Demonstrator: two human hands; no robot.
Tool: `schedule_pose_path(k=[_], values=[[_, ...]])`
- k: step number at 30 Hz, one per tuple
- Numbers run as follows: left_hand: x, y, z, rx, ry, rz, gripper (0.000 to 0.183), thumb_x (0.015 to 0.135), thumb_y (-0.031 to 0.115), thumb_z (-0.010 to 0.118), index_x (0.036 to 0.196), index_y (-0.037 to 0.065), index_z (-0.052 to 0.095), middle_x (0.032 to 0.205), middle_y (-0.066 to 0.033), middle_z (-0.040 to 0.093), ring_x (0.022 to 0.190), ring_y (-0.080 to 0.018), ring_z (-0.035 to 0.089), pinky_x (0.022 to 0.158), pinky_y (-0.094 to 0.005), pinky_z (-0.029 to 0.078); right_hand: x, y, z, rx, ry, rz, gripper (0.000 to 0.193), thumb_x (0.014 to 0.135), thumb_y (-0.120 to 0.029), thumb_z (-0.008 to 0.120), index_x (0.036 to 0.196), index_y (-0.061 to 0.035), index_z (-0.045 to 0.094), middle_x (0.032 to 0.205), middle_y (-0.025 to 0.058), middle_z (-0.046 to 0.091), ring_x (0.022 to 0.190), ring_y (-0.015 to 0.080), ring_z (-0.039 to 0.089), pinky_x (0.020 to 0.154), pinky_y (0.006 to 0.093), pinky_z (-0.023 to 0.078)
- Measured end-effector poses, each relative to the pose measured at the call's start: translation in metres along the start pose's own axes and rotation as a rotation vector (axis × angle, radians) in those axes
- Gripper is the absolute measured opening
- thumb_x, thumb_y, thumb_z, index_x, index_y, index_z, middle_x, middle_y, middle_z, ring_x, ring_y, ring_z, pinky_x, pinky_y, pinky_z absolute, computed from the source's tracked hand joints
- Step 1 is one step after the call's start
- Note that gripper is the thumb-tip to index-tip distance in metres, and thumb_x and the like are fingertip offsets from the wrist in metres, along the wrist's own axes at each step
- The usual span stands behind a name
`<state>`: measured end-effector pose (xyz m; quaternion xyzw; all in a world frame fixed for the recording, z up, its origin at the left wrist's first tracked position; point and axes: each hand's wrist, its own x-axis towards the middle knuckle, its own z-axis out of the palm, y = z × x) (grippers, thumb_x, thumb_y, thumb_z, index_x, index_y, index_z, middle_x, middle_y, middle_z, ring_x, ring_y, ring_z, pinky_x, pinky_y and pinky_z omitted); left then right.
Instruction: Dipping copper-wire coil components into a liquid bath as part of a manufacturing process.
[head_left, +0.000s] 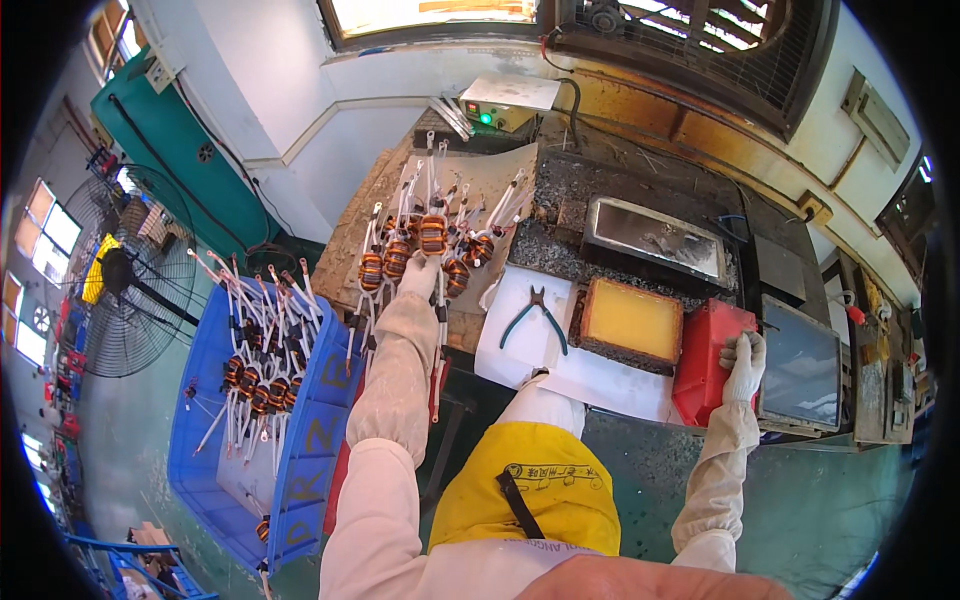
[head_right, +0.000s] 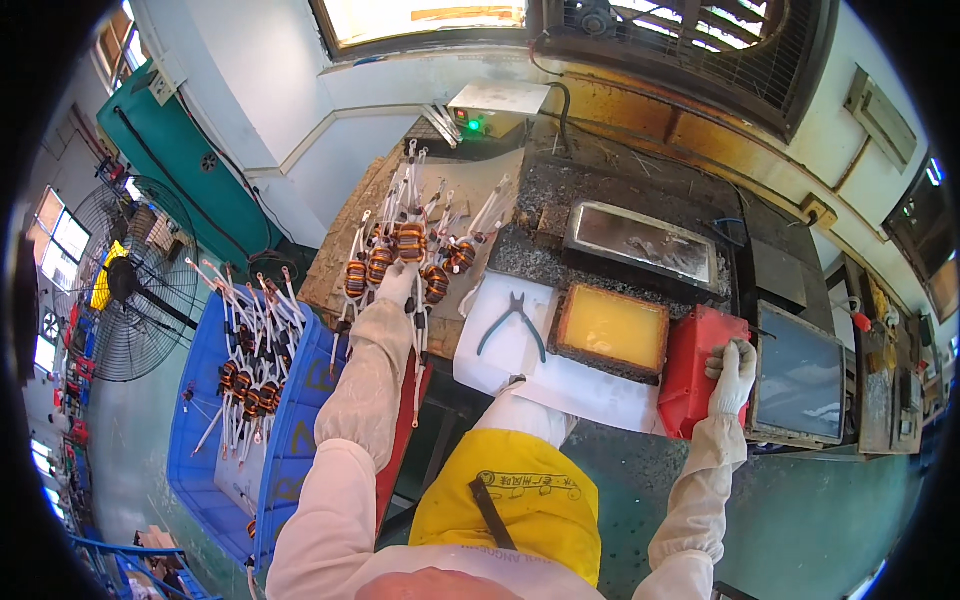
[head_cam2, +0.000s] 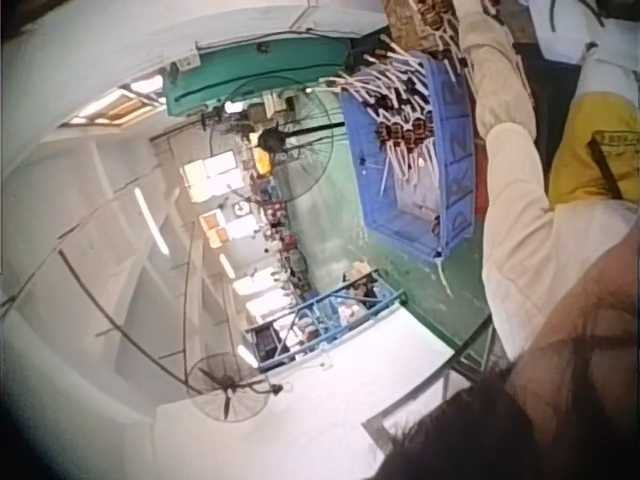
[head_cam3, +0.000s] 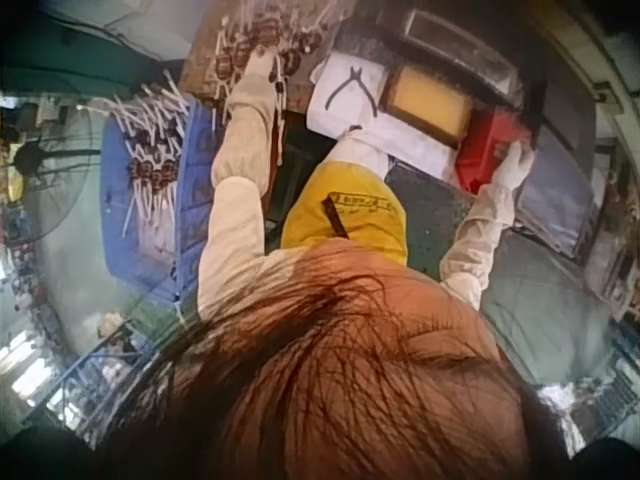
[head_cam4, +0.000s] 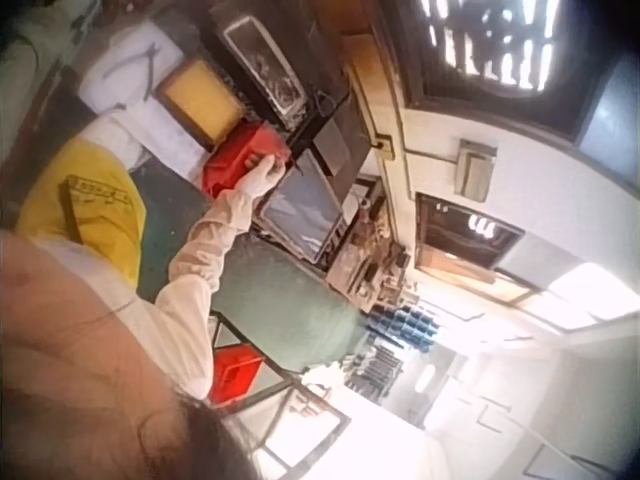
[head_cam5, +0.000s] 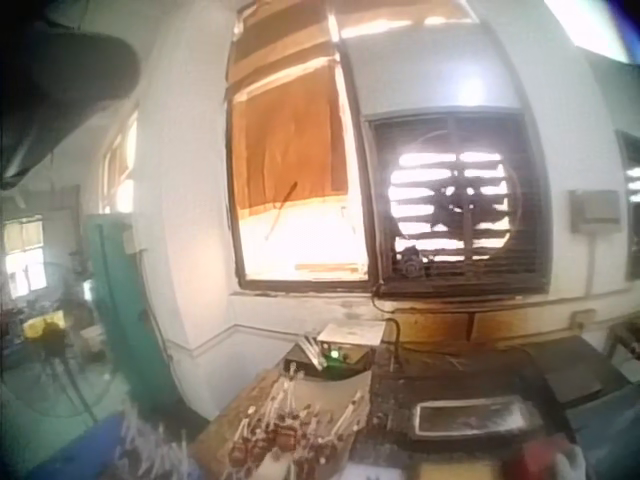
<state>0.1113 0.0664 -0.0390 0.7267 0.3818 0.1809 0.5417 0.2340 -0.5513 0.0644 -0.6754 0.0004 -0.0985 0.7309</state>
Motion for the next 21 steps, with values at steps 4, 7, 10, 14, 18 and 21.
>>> schedule_pose_path(k=[4,7,10,14,18,21], values=[[-0.027,0.021,0.010,0.152,0.001,-0.033,0.050,0.088,0.051,0.053,0.102,0.004,0.060,0.088,-0.0135,0.068,0.082,-0.0264,0.066,0.076,-0.0386,0.048,0.000,-0.001,-0.003,0.003,0.003,0.000,0.016,0.094,-0.017,0.056,0.107,-0.0079,0.054,0.081,0.0039,0.062,0.060,0.0081,0.056,0.051,0.0201,0.047],[-0.058,0.051,0.013,0.208,0.043,-0.031,0.048,0.088,0.052,0.053,0.095,0.006,0.059,0.080,-0.0112,0.066,0.074,-0.0252,0.065,0.070,-0.0383,0.048,0.000,-0.001,-0.005,0.002,0.013,0.012,0.015,0.094,-0.017,0.056,0.107,-0.0079,0.054,0.081,0.0036,0.062,0.060,0.0080,0.056,0.051,0.0202,0.047],[-0.071,0.060,0.016,0.181,0.106,-0.001,0.048,0.089,0.052,0.054,0.094,0.005,0.059,0.072,-0.0086,0.062,0.064,-0.0222,0.061,0.060,-0.0366,0.046,-0.001,-0.002,-0.004,0.024,0.011,0.008,0.015,0.094,-0.016,0.056,0.106,-0.0079,0.054,0.081,0.0034,0.062,0.060,0.0081,0.056,0.051,0.0201,0.047],[-0.065,0.041,0.021,-0.153,0.112,-0.078,0.044,0.090,0.050,0.057,0.089,0.006,0.060,0.065,-0.0036,0.056,0.050,-0.0143,0.051,0.046,-0.0318,0.038,-0.001,-0.003,-0.001,0.030,0.001,0.005,0.016,0.094,-0.017,0.056,0.106,-0.0081,0.054,0.082,0.0036,0.063,0.060,0.0082,0.057,0.052,0.0203,0.047],[-0.060,0.028,0.029,-0.342,0.175,-0.106,0.039,0.090,0.045,0.059,0.092,0.006,0.063,0.064,-0.0012,0.054,0.045,-0.0105,0.044,0.042,-0.0285,0.033,-0.002,-0.004,0.000,0.027,0.017,0.014,0.015,0.095,-0.016,0.055,0.106,-0.0068,0.053,0.082,0.0044,0.063,0.059,0.0086,0.057,0.051,0.0209,0.047],[-0.067,0.024,0.033,-0.091,0.454,0.057,0.042,0.084,0.040,0.067,0.102,0.003,0.062,0.076,-0.0071,0.059,0.062,-0.0192,0.053,0.056,-0.0352,0.041,-0.003,-0.005,0.001,0.026,0.021,0.015,0.014,0.095,-0.015,0.054,0.105,-0.0062,0.053,0.082,0.0046,0.062,0.059,0.0086,0.057,0.050,0.0211,0.047]])
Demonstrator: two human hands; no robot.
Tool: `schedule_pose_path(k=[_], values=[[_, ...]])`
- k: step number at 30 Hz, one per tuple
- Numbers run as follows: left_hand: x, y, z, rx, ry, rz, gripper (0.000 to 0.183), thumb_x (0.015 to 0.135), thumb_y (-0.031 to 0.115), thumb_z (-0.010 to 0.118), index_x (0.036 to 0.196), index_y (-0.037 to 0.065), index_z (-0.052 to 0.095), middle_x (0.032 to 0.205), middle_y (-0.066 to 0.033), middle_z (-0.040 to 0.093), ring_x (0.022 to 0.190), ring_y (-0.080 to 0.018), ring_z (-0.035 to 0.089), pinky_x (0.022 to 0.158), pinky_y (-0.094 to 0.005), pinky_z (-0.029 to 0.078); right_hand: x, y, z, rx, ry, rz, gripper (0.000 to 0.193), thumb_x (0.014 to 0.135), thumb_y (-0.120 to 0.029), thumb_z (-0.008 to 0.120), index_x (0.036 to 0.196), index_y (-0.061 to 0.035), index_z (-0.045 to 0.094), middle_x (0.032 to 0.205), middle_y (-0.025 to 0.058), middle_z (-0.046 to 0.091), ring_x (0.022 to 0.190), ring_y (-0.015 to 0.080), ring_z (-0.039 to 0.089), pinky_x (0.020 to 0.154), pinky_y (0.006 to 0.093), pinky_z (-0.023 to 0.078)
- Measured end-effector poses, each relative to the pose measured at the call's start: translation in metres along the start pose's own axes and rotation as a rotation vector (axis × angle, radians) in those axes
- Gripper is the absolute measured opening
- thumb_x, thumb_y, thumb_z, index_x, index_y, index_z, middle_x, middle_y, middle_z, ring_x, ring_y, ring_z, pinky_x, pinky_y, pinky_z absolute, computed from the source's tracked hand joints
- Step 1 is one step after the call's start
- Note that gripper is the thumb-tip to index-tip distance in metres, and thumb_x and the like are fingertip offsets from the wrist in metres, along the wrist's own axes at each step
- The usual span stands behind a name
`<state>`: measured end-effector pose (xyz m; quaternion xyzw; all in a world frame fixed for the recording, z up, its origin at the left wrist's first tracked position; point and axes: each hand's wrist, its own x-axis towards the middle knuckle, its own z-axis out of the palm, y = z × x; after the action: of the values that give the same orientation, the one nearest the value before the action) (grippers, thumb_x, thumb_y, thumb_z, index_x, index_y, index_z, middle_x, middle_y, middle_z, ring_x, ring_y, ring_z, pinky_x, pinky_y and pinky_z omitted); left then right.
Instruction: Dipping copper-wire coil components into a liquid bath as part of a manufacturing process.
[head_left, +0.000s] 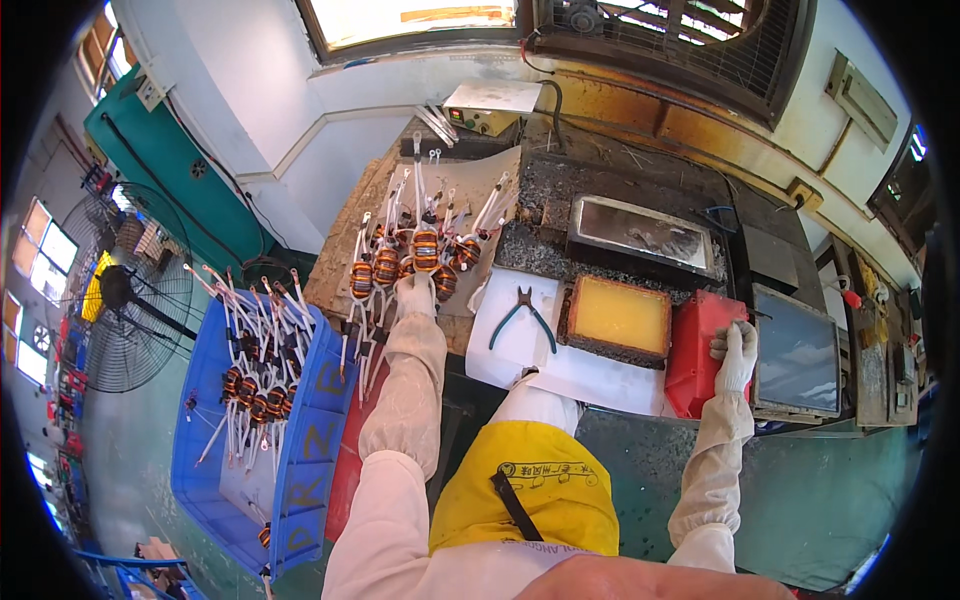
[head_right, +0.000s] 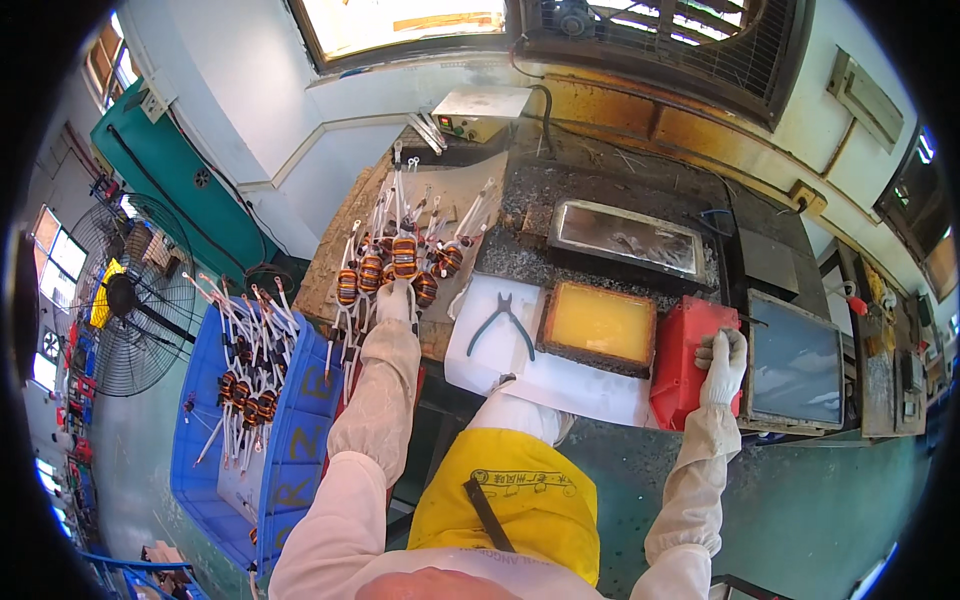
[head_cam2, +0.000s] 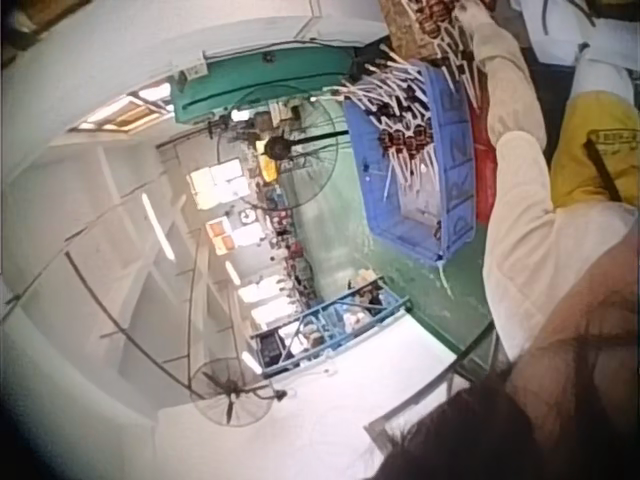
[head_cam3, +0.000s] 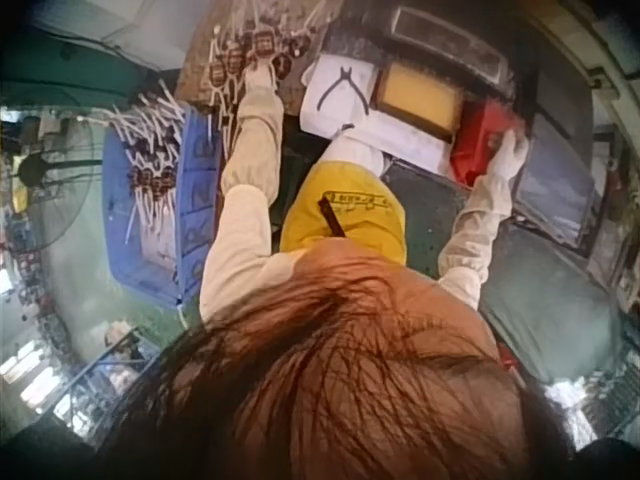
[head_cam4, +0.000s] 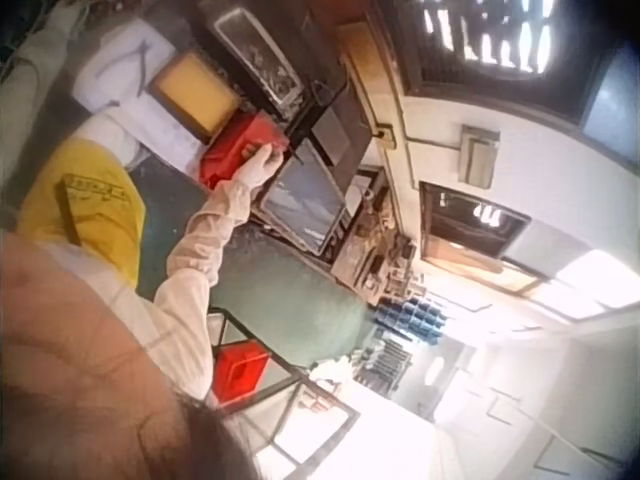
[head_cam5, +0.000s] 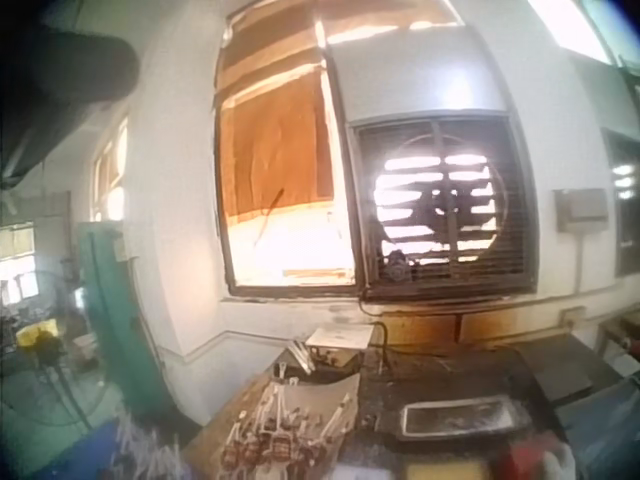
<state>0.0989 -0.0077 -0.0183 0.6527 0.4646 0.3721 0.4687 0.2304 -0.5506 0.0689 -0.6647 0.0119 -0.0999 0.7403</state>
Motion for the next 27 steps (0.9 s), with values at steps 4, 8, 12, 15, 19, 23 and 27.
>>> schedule_pose_path(k=[4,8,12,15,19,23,27], values=[[-0.033,0.055,0.008,0.315,0.241,0.617,0.062,0.072,0.033,0.078,0.119,0.002,0.053,0.105,-0.0180,0.059,0.097,-0.0340,0.057,0.083,-0.0474,0.045,0.004,0.004,-0.009,-0.021,-0.013,-0.015,0.018,0.094,-0.020,0.057,0.108,-0.0084,0.054,0.083,0.0033,0.063,0.061,0.0078,0.056,0.053,0.0201,0.047],[-0.017,0.072,0.022,0.613,-0.007,0.437,0.081,0.071,0.025,0.077,0.137,0.012,0.032,0.119,-0.0201,0.049,0.108,-0.0397,0.051,0.090,-0.0499,0.044,0.001,0.002,-0.004,-0.045,0.008,-0.001,0.018,0.095,-0.019,0.057,0.108,-0.0080,0.054,0.083,0.0036,0.062,0.061,0.0076,0.056,0.052,0.0198,0.046],[0.010,0.049,0.031,0.574,0.025,0.408,0.077,0.072,0.025,0.076,0.133,0.011,0.032,0.107,-0.0186,0.052,0.098,-0.0394,0.056,0.082,-0.0493,0.047,0.001,0.000,0.000,-0.032,0.001,-0.005,0.018,0.094,-0.020,0.057,0.108,-0.0080,0.055,0.082,0.0040,0.063,0.061,0.0082,0.056,0.052,0.0198,0.047],[0.005,0.040,0.029,0.719,0.141,0.630,0.077,0.069,0.037,0.078,0.128,0.007,0.039,0.106,-0.0142,0.054,0.093,-0.0344,0.057,0.080,-0.0459,0.048,0.002,0.002,-0.004,-0.018,0.023,0.014,0.018,0.094,-0.020,0.057,0.107,-0.0077,0.055,0.082,0.0040,0.063,0.060,0.0082,0.057,0.052,0.0196,0.047],[0.002,0.029,0.019,0.781,0.202,0.759,0.080,0.068,0.043,0.078,0.128,0.005,0.042,0.107,-0.0135,0.054,0.095,-0.0332,0.055,0.081,-0.0446,0.048,0.002,0.002,-0.004,-0.017,0.013,0.005,0.018,0.094,-0.020,0.057,0.106,-0.0070,0.055,0.082,0.0040,0.063,0.060,0.0079,0.056,0.052,0.0196,0.046],[-0.016,0.038,0.001,0.683,0.078,0.711,0.081,0.069,0.041,0.077,0.133,0.007,0.039,0.116,-0.0166,0.052,0.107,-0.0358,0.051,0.091,-0.0468,0.043,0.003,0.003,-0.006,0.006,0.008,0.011,0.017,0.094,-0.018,0.056,0.106,-0.0066,0.054,0.081,0.0045,0.063,0.059,0.0086,0.057,0.051,0.0204,0.047],[-0.044,0.040,-0.036,0.534,-0.067,0.644,0.082,0.072,0.034,0.074,0.138,0.008,0.034,0.128,-0.0181,0.046,0.119,-0.0382,0.044,0.101,-0.0491,0.037,0.005,0.003,-0.006,0.014,0.002,0.007,0.017,0.094,-0.017,0.056,0.107,-0.0062,0.054,0.082,0.0049,0.062,0.059,0.0093,0.057,0.051,0.0214,0.047]])
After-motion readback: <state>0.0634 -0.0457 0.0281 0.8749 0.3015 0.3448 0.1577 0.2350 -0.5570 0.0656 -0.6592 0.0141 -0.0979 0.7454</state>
